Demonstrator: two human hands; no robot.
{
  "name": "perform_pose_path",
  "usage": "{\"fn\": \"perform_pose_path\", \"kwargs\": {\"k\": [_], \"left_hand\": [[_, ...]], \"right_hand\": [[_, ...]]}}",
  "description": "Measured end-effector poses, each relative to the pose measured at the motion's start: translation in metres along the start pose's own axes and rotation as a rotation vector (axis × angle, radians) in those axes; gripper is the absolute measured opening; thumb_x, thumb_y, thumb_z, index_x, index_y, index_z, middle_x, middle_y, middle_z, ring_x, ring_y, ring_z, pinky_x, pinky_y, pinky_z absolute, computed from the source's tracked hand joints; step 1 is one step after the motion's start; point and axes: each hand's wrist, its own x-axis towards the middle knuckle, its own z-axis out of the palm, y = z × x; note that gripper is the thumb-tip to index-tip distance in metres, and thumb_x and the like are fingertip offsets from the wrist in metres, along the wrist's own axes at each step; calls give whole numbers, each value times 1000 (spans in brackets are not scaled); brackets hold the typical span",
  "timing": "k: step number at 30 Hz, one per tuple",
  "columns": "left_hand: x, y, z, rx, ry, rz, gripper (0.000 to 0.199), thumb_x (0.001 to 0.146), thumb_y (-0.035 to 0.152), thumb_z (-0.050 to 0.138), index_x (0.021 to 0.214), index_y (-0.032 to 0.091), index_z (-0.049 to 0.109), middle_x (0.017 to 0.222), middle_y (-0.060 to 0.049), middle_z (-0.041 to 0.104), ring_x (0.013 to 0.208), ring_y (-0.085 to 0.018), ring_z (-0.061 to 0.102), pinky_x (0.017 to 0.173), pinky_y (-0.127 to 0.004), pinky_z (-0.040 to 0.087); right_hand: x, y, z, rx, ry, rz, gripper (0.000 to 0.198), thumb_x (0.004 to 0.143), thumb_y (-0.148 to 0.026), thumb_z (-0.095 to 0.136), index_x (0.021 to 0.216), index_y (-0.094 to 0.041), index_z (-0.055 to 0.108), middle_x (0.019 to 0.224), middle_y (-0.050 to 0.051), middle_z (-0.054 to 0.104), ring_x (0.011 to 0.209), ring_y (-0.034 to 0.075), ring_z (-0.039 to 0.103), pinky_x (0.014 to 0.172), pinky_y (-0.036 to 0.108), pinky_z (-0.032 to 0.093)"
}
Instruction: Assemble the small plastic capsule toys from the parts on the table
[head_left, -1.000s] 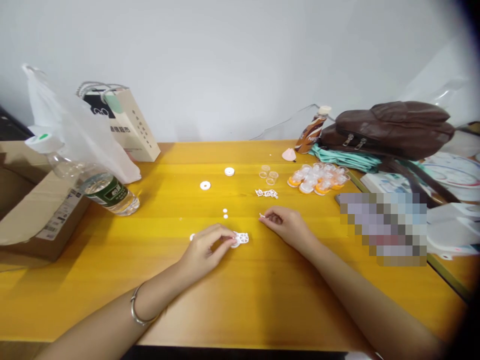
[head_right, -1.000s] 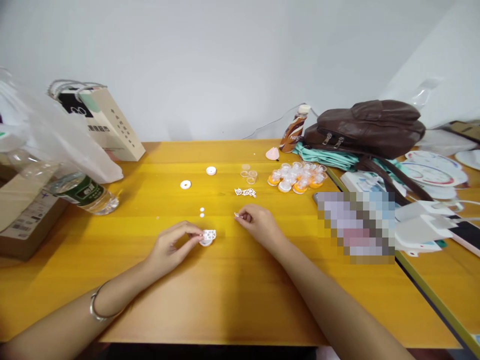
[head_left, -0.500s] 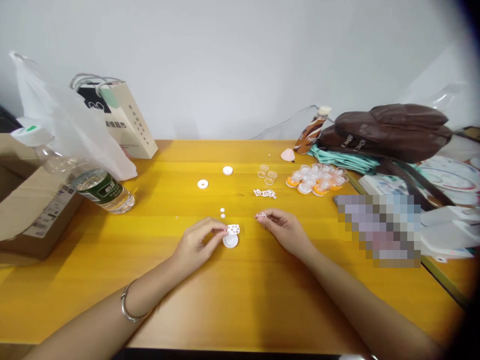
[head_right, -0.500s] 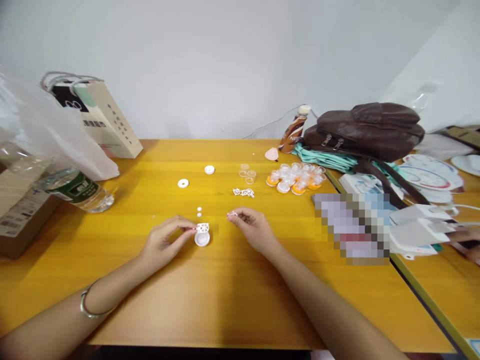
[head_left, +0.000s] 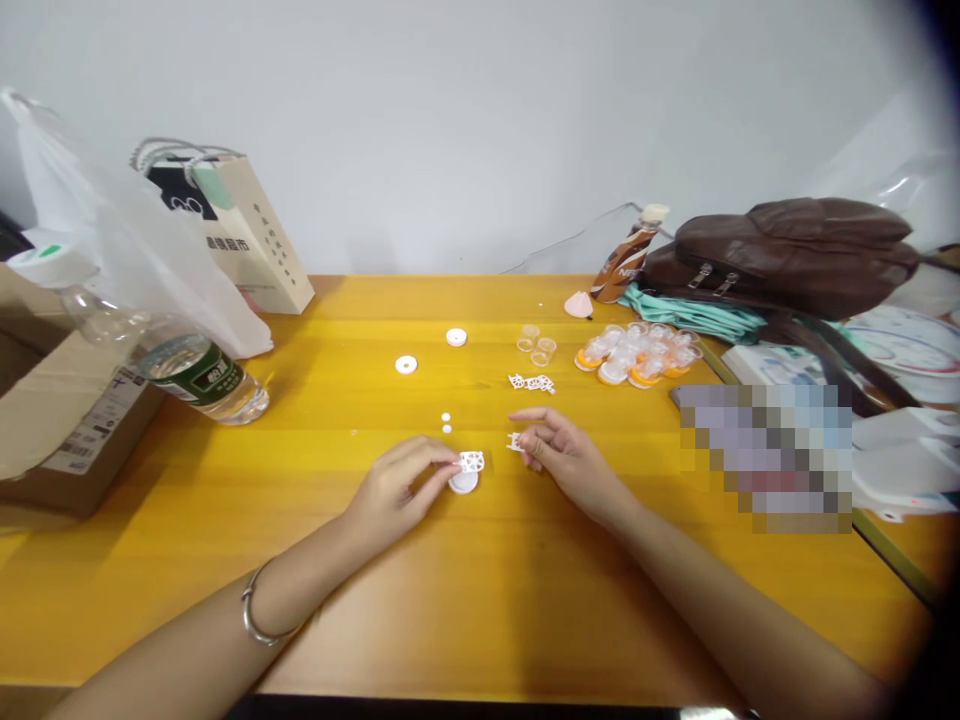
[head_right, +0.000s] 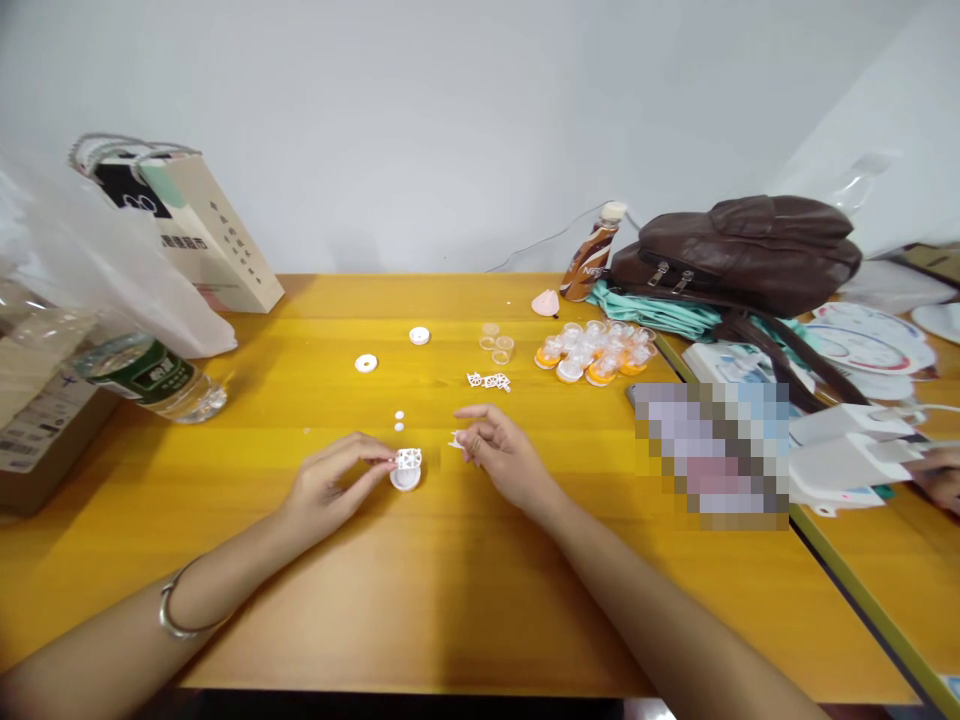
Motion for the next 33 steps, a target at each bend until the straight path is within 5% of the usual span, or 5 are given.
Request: {"fn": "perform_pose_path", "kwargs": {"k": [7, 17, 33], "left_hand": [[-1, 2, 1, -14, -30, 12, 15, 84, 14, 54, 97, 16, 61, 88, -9, 68, 80, -15, 62, 74, -28, 51], [-1, 11, 2, 24, -44, 100, 17, 82, 11, 55, 97, 16, 60, 85, -7, 67, 78, -13, 63, 71, -25, 52], [-4, 12, 1, 39, -32, 164, 20, 80, 5, 56, 95, 16, 61, 85, -5, 67, 79, -12, 63, 72, -24, 52]], "right_hand": [[-5, -3, 5, 108, -66, 19, 28, 73, -40, 65, 88, -20, 52, 66, -2, 58, 60, 11, 53, 60, 26, 44], [-14, -4, 21, 252, -169, 92, 16, 67, -31, 72, 80, -21, 70, 74, 0, 69, 63, 10, 56, 61, 24, 46], [-18, -8, 29, 257, -119, 30, 13, 68, -27, 71, 82, -26, 72, 72, -2, 69, 69, 11, 61, 71, 27, 49]]}}
